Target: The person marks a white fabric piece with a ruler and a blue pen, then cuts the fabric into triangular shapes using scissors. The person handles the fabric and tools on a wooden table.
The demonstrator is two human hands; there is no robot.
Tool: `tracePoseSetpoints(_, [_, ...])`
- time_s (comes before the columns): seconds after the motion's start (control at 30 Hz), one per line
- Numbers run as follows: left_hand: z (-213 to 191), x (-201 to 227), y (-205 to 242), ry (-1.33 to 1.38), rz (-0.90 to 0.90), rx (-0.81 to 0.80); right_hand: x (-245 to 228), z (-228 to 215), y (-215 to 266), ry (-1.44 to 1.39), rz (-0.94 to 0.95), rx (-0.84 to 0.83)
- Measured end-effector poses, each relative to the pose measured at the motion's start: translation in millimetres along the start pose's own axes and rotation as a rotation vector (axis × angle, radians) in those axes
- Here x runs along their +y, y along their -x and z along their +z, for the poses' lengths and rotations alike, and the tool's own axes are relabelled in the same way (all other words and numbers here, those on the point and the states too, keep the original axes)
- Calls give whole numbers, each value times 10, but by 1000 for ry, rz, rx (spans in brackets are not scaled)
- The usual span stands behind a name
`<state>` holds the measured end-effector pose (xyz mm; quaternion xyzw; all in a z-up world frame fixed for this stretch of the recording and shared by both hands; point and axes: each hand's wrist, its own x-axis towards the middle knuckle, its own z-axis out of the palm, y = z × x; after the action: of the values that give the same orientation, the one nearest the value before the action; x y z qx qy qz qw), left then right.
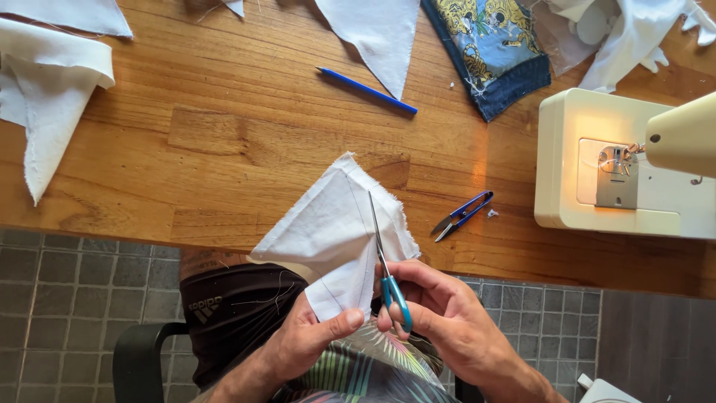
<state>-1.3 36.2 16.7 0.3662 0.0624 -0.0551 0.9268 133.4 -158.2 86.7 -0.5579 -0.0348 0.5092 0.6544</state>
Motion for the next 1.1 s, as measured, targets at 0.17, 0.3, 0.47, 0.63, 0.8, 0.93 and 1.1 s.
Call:
tracePoseSetpoints(0.17, [48,60,-4,57,19,-40,17,-35,-16,44,29,33])
tracePoseSetpoints(0.3, [24,59,-4,-45,28,-28,38,-67,-89,-7,22,55])
tracePoseSetpoints(0.47, [-43,-53,27,-105,-1,8,50,-110,-177,-47,4,56])
tracePoseSetpoints(0.63, [-33,-48,11,-78,-28,-18,43,-81,-218,-26,-9,94])
tracePoseSetpoints(0.8, [22,30,-38,-74,14,-85,-1,-45,-239,-63,-15,52])
tracePoseSetpoints(0.93, [-41,465,-27,-203,-131,-231,61,-88,-218,-101,-57,34])
tracePoseSetpoints(1.1, [-195,1350,15,-1147,-25,-140,87,-181,-191,-31,-189,-62])
